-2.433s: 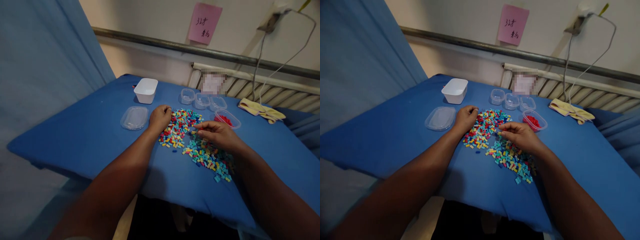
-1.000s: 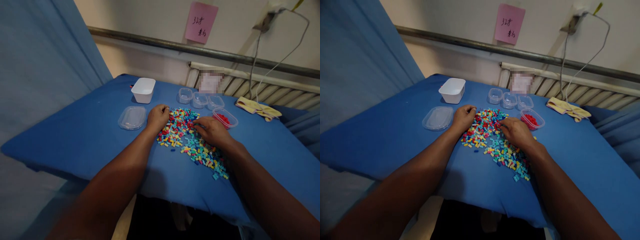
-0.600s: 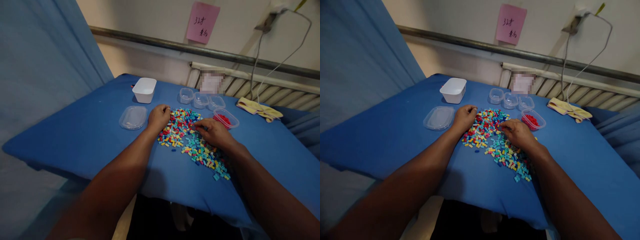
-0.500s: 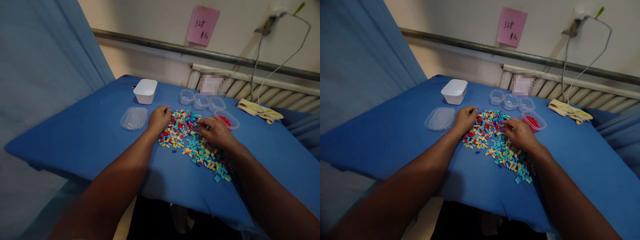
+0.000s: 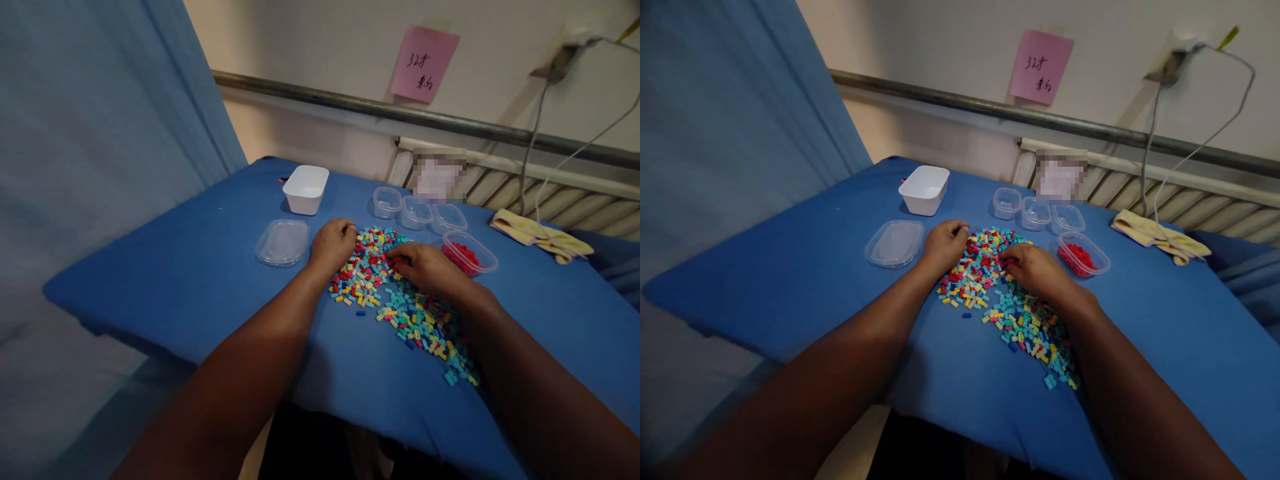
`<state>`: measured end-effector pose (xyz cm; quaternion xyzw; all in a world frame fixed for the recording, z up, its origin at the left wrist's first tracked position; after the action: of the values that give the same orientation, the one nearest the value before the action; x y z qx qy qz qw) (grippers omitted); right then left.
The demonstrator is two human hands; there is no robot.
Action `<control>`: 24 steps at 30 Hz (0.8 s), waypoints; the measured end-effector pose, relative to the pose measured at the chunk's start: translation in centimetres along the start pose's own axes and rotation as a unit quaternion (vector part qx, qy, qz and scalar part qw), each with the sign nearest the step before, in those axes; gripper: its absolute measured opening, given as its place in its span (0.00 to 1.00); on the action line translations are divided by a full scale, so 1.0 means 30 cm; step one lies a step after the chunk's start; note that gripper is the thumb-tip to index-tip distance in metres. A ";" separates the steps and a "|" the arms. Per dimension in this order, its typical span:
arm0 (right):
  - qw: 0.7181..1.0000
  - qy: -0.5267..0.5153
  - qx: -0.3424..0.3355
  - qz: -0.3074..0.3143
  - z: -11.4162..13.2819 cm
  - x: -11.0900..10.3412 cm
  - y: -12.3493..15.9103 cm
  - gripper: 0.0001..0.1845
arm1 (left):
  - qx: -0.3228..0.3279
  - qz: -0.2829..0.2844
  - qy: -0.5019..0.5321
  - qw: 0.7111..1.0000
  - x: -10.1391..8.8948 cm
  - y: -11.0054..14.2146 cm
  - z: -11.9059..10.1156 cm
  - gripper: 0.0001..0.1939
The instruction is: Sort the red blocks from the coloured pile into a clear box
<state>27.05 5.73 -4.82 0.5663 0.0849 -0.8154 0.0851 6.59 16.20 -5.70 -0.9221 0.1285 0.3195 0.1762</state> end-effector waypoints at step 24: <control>0.997 -0.051 -0.012 0.061 0.015 -0.027 0.007 0.16 | -0.008 0.004 -0.007 1.000 -0.006 0.000 -0.004 0.12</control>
<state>26.97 5.46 -3.90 0.5267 0.0553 -0.8358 0.1452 6.51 16.16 -5.49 -0.9207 0.1284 0.3279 0.1685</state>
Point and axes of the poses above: each hand's wrist, its own y-axis away from the middle knuckle, its own x-axis out of the palm, z = x × y, the point moved 6 cm from there along -y, towards the middle knuckle, and after that the axes turned 9 degrees about z, right-handed, at the moved point
